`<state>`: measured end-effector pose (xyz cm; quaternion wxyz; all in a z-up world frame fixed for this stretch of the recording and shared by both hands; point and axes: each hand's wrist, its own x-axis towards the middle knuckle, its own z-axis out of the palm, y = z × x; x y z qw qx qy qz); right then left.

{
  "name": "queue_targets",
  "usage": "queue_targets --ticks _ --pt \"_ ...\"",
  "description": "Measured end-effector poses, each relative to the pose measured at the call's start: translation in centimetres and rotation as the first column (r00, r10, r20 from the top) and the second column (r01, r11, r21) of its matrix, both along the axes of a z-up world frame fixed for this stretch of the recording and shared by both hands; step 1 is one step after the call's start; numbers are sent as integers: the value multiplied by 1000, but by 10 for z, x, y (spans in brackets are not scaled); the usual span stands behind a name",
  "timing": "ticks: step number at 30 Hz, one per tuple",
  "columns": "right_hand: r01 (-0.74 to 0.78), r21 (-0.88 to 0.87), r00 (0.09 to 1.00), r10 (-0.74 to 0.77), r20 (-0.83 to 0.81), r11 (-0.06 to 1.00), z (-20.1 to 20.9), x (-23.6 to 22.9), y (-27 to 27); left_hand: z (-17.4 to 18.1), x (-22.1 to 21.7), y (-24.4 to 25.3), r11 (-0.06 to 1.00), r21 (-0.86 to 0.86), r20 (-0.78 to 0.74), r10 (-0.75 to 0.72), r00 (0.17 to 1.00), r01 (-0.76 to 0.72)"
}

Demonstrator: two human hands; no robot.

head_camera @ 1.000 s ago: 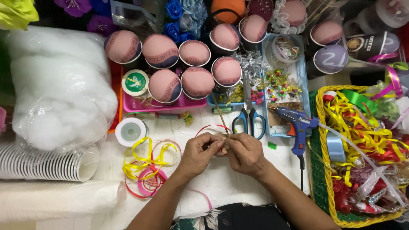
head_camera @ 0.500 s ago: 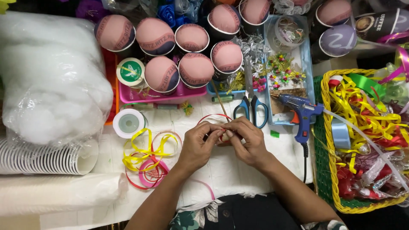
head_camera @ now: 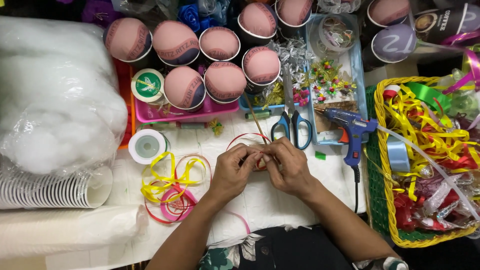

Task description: Tying thin red ribbons onto small cardboard tags and trimming the ends with scissors.

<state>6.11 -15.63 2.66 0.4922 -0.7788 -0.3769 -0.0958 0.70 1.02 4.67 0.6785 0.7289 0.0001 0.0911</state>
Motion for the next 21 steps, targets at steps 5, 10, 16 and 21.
queue_targets --ticks 5,10,16,21 --pt "-32 48 991 38 -132 998 -7 4 -4 -1 -6 -2 1000 4 -2 2 1000 -2" --pt "-76 100 960 100 -260 992 -17 7 -10 -1 -6 -5 985 160 117 39 992 -58" --pt "-131 187 906 195 -376 974 -28 11 -11 -14 -9 -7 899 405 274 53 960 -165" --pt "-130 180 921 186 -343 975 -30 11 -10 -16 -10 -5 900 409 262 43 964 -151"
